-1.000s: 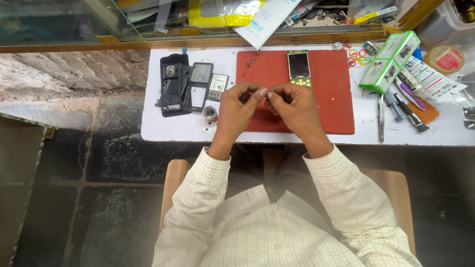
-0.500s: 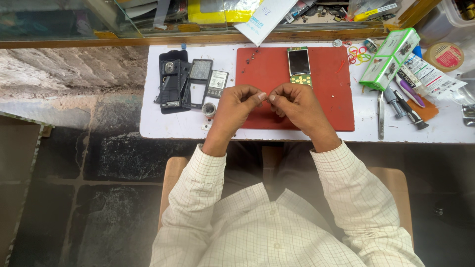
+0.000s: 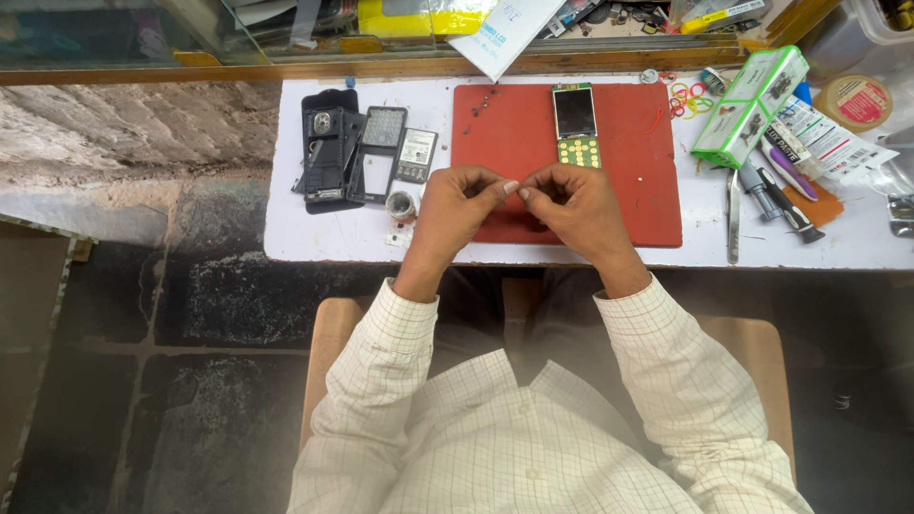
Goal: The person opens a small parts box and selects a tiny component, then uses scissors to trim a wire on a disassembled mobile phone. They apply flux paste to the circuit board and use a soldering iron with tweezers to solder the component onto the board.
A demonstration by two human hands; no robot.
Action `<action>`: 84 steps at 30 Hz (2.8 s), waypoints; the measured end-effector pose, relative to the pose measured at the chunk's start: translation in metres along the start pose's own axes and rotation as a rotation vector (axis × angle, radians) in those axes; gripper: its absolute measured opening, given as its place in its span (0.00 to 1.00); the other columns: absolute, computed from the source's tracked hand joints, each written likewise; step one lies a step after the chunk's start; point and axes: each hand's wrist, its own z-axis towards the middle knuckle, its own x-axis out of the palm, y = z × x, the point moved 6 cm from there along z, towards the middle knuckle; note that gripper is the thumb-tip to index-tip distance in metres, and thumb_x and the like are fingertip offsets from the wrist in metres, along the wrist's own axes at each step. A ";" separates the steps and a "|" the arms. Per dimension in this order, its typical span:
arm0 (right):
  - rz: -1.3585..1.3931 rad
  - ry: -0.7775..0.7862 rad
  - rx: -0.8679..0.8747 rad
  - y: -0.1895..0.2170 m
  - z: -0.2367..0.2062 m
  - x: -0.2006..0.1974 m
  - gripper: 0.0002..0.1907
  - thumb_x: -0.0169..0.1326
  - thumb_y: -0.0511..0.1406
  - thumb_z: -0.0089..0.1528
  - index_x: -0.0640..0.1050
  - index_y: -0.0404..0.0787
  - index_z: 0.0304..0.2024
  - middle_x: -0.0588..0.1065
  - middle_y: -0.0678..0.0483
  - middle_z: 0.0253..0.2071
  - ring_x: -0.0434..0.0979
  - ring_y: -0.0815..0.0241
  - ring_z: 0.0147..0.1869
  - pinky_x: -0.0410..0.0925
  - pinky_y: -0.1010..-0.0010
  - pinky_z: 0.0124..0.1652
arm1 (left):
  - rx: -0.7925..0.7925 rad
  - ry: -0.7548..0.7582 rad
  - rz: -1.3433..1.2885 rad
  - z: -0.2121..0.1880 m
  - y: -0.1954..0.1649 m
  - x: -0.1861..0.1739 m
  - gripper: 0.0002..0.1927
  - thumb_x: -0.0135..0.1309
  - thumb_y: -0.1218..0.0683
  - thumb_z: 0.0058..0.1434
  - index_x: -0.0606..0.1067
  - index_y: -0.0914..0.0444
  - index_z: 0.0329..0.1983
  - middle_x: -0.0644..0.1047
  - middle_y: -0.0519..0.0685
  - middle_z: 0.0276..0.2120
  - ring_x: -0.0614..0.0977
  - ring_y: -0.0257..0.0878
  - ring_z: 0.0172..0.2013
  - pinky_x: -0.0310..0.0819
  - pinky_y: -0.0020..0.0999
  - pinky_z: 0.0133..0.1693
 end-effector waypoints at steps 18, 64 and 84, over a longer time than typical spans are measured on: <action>0.127 0.107 0.029 -0.046 -0.072 0.000 0.02 0.55 0.29 0.66 0.77 0.36 0.37 0.75 0.59 0.28 0.73 0.73 0.28 0.70 0.79 0.28 | 0.067 0.102 -0.005 -0.071 0.035 0.043 0.09 0.58 0.55 0.67 0.78 0.66 0.36 0.75 0.40 0.25 0.69 0.26 0.26 0.64 0.23 0.28; -0.128 -0.119 -0.211 -0.030 -0.113 0.005 0.03 0.60 0.28 0.59 0.81 0.33 0.31 0.77 0.57 0.24 0.73 0.74 0.25 0.67 0.82 0.27 | 0.217 -0.012 0.369 -0.111 0.027 0.059 0.09 0.54 0.54 0.68 0.73 0.65 0.35 0.77 0.49 0.26 0.77 0.39 0.27 0.70 0.34 0.32; -0.122 -0.125 -0.183 -0.029 -0.112 0.004 0.03 0.60 0.28 0.58 0.80 0.34 0.29 0.76 0.57 0.22 0.71 0.74 0.24 0.66 0.82 0.25 | 0.274 -0.031 0.356 -0.114 0.022 0.062 0.11 0.54 0.55 0.68 0.69 0.65 0.32 0.73 0.48 0.25 0.71 0.36 0.24 0.66 0.33 0.28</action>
